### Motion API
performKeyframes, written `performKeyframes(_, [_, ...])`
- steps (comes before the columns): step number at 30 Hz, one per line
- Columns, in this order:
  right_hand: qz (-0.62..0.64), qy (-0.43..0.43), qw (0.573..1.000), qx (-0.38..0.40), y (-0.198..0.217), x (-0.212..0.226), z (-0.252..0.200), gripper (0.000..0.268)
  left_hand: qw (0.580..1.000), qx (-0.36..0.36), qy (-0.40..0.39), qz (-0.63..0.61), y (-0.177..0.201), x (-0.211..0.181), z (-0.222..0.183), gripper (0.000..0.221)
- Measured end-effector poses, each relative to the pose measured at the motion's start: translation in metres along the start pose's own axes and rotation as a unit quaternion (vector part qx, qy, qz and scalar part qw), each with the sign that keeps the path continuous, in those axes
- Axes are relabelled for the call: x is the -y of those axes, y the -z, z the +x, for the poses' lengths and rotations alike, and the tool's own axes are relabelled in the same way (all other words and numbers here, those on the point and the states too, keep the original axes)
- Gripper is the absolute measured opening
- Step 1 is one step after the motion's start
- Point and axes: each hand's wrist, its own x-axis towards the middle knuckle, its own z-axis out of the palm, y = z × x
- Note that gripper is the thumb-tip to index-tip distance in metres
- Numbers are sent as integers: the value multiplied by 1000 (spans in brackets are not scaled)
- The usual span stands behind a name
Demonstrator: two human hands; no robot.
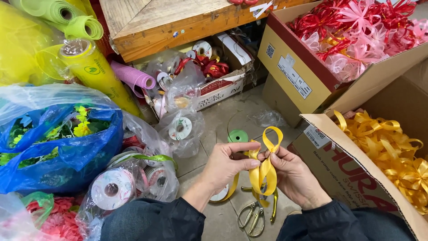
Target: Making decorative ribbon bows by folding and tying yellow ribbon at a workspace.
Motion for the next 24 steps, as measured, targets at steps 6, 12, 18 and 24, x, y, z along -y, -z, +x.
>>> performKeyframes(6, [-33, 24, 999, -14, -7, 0, -3, 33, 999, 0, -21, 44, -2, 0, 0, 50])
performKeyframes(12, [-262, 193, 945, 13, -12, -4, -7, 26, 985, -42, -79, 148, -3, 14, 6, 47])
performKeyframes(18, [-334, 179, 924, -52, -21, -7, -10, 26, 980, -31, -100, 170, -5, 20, 4, 49])
performKeyframes(24, [-125, 55, 990, -27, -35, -10, -13, 43, 961, 19, -157, 225, 4, 38, 7, 58])
